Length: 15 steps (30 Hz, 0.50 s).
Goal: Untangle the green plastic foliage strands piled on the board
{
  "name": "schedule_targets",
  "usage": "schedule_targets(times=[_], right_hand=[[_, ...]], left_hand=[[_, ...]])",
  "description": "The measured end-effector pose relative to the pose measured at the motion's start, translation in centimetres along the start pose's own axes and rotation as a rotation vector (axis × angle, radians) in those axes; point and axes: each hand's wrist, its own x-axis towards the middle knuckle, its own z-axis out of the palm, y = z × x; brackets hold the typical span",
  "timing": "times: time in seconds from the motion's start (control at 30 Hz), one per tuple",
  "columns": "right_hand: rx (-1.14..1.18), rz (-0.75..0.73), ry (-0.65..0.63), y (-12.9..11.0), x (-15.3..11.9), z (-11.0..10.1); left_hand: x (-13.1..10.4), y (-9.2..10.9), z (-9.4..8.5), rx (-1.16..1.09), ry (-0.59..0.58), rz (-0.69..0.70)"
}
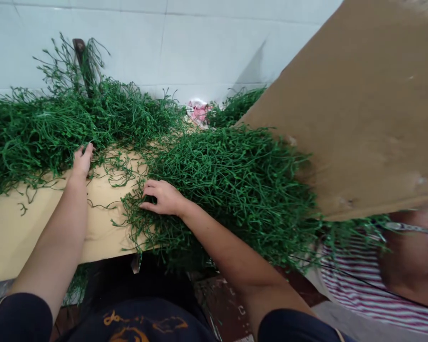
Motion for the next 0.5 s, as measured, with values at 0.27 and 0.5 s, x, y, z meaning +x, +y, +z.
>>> schedule_targets(times=[0.27, 0.5], right_hand=[[0.034, -0.018, 0.124, 0.4, -0.6, 0.6], [-0.018, -0.035, 0.215, 1.1, -0.5, 1.1]], left_hand=[[-0.7, 0.3, 1.5, -0.283, 0.014, -0.110], [-1.1, 0.1, 2.8, -0.312, -0.020, -0.185]])
